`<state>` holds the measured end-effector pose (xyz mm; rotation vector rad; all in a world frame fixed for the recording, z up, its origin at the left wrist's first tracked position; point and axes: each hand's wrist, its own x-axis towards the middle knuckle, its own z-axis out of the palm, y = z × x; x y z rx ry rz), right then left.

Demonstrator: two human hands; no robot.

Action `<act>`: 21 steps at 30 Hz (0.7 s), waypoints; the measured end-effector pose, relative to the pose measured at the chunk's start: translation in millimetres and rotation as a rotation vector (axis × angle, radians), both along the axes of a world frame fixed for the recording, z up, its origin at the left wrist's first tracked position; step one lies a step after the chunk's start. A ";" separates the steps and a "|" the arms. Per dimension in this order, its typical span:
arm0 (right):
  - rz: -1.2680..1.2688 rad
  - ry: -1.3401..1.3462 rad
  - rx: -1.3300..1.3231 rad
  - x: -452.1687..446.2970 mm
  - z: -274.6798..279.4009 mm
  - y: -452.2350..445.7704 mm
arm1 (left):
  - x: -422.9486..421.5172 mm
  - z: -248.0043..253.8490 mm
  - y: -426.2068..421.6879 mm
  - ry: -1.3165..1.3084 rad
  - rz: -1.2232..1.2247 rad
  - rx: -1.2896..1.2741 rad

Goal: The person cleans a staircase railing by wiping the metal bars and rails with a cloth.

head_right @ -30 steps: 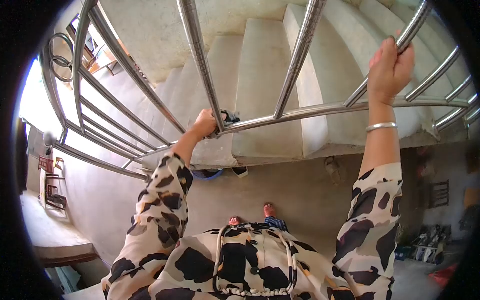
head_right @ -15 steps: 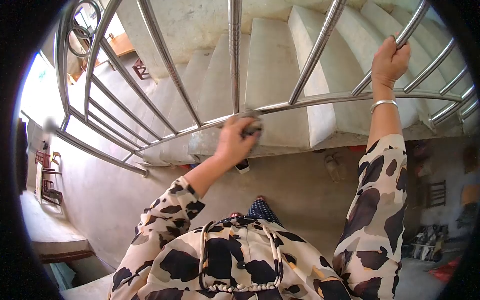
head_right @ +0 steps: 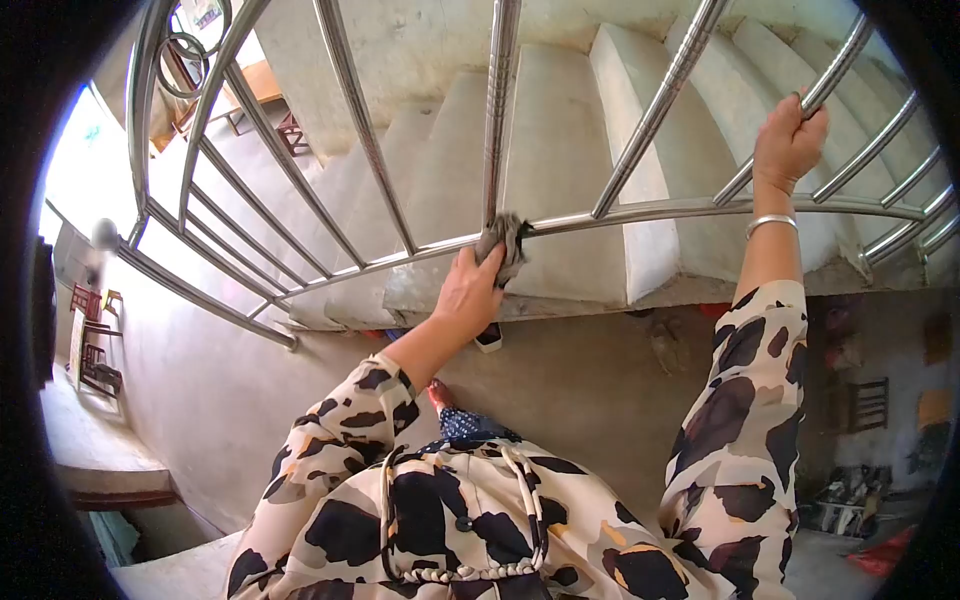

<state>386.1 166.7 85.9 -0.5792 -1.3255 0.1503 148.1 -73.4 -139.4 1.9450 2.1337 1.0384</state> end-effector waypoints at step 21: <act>0.098 0.106 -0.060 -3.5 8.0 -17.5 | -92.7 -65.4 -15.2 0.053 0.074 -0.037</act>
